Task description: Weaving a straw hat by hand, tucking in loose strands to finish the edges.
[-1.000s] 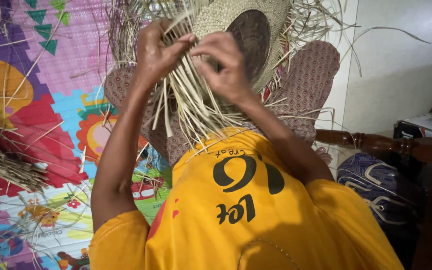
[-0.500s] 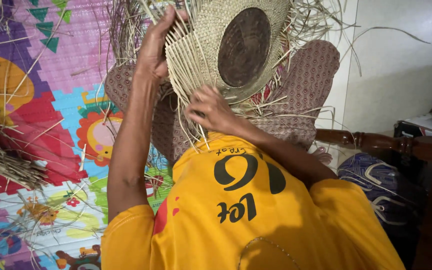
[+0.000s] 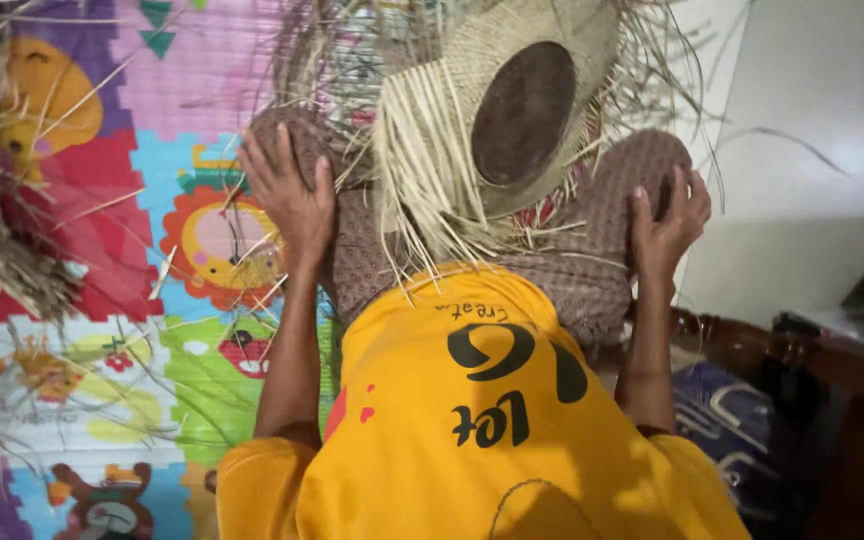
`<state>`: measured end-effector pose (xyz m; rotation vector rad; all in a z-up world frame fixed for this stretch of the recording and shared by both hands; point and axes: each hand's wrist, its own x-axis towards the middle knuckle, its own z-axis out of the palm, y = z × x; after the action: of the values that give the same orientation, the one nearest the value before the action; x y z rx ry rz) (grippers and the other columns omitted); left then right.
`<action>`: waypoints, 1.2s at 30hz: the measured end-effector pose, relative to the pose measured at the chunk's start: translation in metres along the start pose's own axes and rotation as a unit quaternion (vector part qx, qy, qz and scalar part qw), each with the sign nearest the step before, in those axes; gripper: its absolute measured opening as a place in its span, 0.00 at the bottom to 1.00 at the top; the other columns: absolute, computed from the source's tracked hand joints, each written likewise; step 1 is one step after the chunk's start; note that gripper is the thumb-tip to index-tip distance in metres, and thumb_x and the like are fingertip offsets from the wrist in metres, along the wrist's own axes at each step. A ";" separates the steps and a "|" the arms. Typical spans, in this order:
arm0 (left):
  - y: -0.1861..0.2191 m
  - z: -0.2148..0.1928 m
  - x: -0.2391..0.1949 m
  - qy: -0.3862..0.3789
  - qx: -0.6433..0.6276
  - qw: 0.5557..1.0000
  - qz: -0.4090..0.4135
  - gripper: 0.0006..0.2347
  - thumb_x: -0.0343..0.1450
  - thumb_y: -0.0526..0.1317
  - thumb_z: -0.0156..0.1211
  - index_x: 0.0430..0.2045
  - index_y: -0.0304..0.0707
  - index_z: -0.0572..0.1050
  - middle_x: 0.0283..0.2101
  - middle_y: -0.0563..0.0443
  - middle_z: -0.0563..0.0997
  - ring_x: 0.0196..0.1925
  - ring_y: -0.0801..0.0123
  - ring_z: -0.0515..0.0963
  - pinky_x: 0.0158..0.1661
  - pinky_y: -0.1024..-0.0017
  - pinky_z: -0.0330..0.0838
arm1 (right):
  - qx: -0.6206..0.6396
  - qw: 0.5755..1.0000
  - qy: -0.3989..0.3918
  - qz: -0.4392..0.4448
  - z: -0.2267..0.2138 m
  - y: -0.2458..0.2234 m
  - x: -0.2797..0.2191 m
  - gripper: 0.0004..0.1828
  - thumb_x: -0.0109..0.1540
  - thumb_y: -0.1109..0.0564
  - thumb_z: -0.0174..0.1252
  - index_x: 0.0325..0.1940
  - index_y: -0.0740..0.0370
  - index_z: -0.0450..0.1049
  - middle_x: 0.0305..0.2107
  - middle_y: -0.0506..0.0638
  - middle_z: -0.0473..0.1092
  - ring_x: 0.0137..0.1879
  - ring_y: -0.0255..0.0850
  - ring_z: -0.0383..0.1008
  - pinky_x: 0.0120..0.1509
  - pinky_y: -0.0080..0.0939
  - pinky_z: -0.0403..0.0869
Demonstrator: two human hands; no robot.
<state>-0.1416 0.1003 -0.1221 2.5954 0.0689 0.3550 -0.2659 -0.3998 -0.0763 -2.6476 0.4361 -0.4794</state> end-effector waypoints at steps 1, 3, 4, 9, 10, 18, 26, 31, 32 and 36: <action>0.001 0.000 0.002 0.008 0.002 1.000 -0.005 0.27 0.80 0.49 0.60 0.74 0.50 0.59 0.78 0.37 0.46 0.80 0.34 0.47 0.75 0.39 0.49 | 0.004 1.000 0.000 -0.009 0.016 0.017 0.005 0.27 0.73 0.44 0.58 0.72 0.58 0.68 0.66 0.66 0.57 0.70 0.63 0.55 0.66 0.72 0.63; 0.003 0.003 0.008 -0.001 0.026 1.000 0.002 0.25 0.79 0.50 0.59 0.72 0.48 0.62 0.77 0.35 0.49 0.77 0.31 0.49 0.72 0.38 0.52 | 0.048 0.992 -0.063 0.103 0.050 0.053 0.024 0.36 0.71 0.34 0.50 0.73 0.62 0.65 0.70 0.67 0.53 0.76 0.61 0.50 0.76 0.63 0.54; 0.003 0.003 0.010 0.010 0.025 1.000 -0.003 0.25 0.79 0.50 0.59 0.72 0.48 0.62 0.77 0.35 0.49 0.77 0.31 0.49 0.72 0.38 0.52 | 0.051 0.993 -0.061 0.091 0.057 0.061 0.033 0.36 0.71 0.34 0.50 0.73 0.62 0.65 0.70 0.67 0.53 0.76 0.61 0.50 0.76 0.63 0.54; 0.002 0.006 0.006 0.067 -0.045 0.997 -0.012 0.23 0.77 0.44 0.66 0.68 0.51 0.69 0.76 0.41 0.54 0.77 0.36 0.54 0.73 0.41 0.54 | 0.018 0.998 -0.035 0.053 0.073 0.097 0.073 0.24 0.65 0.42 0.61 0.60 0.57 0.77 0.51 0.59 0.74 0.59 0.54 0.70 0.66 0.50 0.66; 0.003 0.003 0.005 0.074 -0.045 0.996 -0.017 0.23 0.77 0.44 0.66 0.68 0.51 0.69 0.76 0.41 0.54 0.77 0.36 0.54 0.73 0.41 0.54 | 0.019 0.998 -0.036 0.044 0.075 0.094 0.074 0.24 0.65 0.42 0.61 0.60 0.57 0.77 0.51 0.59 0.74 0.59 0.54 0.70 0.66 0.50 0.66; -0.011 0.011 0.006 0.103 -0.169 0.980 -0.004 0.15 0.82 0.38 0.52 0.66 0.45 0.71 0.74 0.41 0.59 0.77 0.43 0.57 0.74 0.48 0.52 | -0.014 0.999 0.002 0.033 0.085 0.099 0.068 0.23 0.66 0.43 0.57 0.62 0.53 0.75 0.51 0.61 0.72 0.58 0.58 0.70 0.63 0.56 0.67; -0.147 0.047 0.054 0.186 -0.298 0.932 -0.093 0.05 0.72 0.37 0.58 0.30 0.40 0.80 0.30 0.51 0.84 0.32 0.71 0.79 0.35 0.72 0.75 | -0.051 0.973 -0.079 0.213 0.077 0.070 0.078 0.25 0.62 0.33 0.51 0.60 0.40 0.73 0.57 0.57 0.66 0.63 0.61 0.63 0.58 0.74 0.65; -0.146 0.036 0.053 0.090 0.018 0.996 0.021 0.15 0.68 0.36 0.68 0.49 0.44 0.79 0.42 0.40 0.75 0.42 0.45 0.75 0.43 0.52 0.70 | -0.084 0.974 -0.052 0.203 0.086 0.069 0.081 0.20 0.62 0.33 0.53 0.54 0.36 0.76 0.53 0.56 0.68 0.58 0.63 0.65 0.56 0.72 0.67; -0.133 0.031 0.051 0.109 0.048 0.993 0.013 0.16 0.68 0.36 0.70 0.50 0.43 0.78 0.42 0.40 0.72 0.42 0.45 0.73 0.43 0.51 0.68 | -0.073 0.970 -0.067 0.223 0.082 0.064 0.083 0.20 0.62 0.33 0.52 0.55 0.35 0.75 0.55 0.54 0.65 0.61 0.61 0.63 0.58 0.72 0.65; -0.126 0.027 0.048 0.073 0.247 0.963 -0.084 0.21 0.66 0.51 0.77 0.50 0.56 0.76 0.47 0.46 0.71 0.46 0.50 0.71 0.40 0.51 0.71 | -0.062 0.965 -0.077 0.244 0.076 0.057 0.085 0.20 0.63 0.32 0.54 0.56 0.33 0.75 0.56 0.53 0.64 0.63 0.59 0.60 0.59 0.73 0.63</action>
<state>-0.0858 0.2017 -0.1955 3.0178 0.4836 0.5202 -0.1731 -0.4544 -0.1446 -2.5372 1.0601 -0.0920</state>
